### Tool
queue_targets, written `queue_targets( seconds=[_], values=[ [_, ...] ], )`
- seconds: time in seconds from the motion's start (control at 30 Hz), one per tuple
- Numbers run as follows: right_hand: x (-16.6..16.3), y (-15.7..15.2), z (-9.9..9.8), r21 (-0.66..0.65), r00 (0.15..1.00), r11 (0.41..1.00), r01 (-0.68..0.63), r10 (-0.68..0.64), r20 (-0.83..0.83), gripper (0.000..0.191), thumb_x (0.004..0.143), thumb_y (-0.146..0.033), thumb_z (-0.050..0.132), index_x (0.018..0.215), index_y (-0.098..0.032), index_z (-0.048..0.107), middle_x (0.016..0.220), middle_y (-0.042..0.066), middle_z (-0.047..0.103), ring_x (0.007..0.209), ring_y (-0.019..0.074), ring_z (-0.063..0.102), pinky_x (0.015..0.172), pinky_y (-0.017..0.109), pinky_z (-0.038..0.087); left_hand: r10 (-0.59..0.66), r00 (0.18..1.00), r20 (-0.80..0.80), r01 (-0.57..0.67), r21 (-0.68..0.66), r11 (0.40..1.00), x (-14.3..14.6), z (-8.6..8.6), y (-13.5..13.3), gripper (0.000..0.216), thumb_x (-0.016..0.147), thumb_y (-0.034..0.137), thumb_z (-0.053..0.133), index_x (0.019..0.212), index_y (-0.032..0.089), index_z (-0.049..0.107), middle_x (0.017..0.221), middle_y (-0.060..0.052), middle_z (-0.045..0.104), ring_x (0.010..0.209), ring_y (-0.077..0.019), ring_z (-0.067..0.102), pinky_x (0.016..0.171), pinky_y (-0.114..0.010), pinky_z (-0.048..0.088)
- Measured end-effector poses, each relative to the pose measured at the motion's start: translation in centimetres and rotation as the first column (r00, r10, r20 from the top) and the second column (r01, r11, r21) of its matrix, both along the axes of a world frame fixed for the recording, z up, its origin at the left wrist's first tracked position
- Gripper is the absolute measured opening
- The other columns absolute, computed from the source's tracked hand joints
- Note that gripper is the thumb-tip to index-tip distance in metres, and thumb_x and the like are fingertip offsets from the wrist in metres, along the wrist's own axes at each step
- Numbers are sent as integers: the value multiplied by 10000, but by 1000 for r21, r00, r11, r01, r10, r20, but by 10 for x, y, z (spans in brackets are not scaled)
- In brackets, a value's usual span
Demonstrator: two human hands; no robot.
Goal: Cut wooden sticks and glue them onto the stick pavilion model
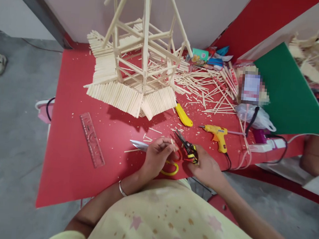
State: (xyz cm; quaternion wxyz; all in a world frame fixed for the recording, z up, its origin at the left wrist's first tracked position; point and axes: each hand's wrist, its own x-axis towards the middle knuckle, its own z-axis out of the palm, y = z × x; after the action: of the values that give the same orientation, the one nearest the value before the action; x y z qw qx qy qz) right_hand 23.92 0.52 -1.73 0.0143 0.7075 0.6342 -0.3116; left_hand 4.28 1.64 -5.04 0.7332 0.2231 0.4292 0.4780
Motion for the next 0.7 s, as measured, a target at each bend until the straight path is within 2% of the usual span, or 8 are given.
queue_targets(
  seconds=[0.1, 0.2, 0.37, 0.53, 0.7],
  values=[
    [-2, -1, -2, 58, 1000, 998, -12, 11, 9, 480, 782, -269, 581, 1252, -218, 503, 1127, 96, 659, 1022, 273, 633, 834, 345, 450, 23, 999, -32, -22, 36, 999, -3, 1, 2, 281, 838, 402, 721, 968, 177, 613, 752, -18, 714, 554, -131, 664, 504, -223, 538],
    [-3, -3, -5, 108, 1000, 994, -24, 22, 21, 531, 768, -273, 592, 1285, -198, 502, 1119, 113, 656, 991, 274, 634, 831, 357, 458, 44, 995, -86, -41, 42, 998, -5, -1, 4, 284, 833, 406, 727, 951, 173, 618, 665, -1, 693, 496, -114, 617, 492, -217, 515],
    [-4, -5, -5, 188, 992, 981, -41, 62, -105, 557, 742, -245, 594, 1290, -211, 505, 1164, 106, 657, 1067, 281, 623, 886, 372, 471, 39, 986, -164, -35, 29, 999, -6, -4, 6, 327, 802, 436, 749, 956, 176, 622, 644, 2, 689, 497, -118, 595, 468, -214, 487],
    [-13, -3, 5, 192, 964, 973, -129, 168, -206, 482, 742, -203, 571, 1223, -236, 543, 1148, 81, 664, 1065, 263, 631, 881, 341, 471, 31, 956, -290, -4, 95, 995, -7, -6, 7, 226, 824, 371, 727, 916, 176, 659, 628, 25, 639, 511, -91, 551, 472, -180, 416],
    [-17, -4, 3, 171, 945, 970, -175, 214, -245, 537, 734, -185, 568, 1266, -210, 495, 1170, 92, 642, 1052, 254, 630, 854, 335, 465, 1, 932, -363, 63, 165, 984, -9, -8, 6, 132, 856, 315, 685, 880, 185, 686, 734, 14, 646, 605, -92, 566, 534, -177, 422]
  ],
)
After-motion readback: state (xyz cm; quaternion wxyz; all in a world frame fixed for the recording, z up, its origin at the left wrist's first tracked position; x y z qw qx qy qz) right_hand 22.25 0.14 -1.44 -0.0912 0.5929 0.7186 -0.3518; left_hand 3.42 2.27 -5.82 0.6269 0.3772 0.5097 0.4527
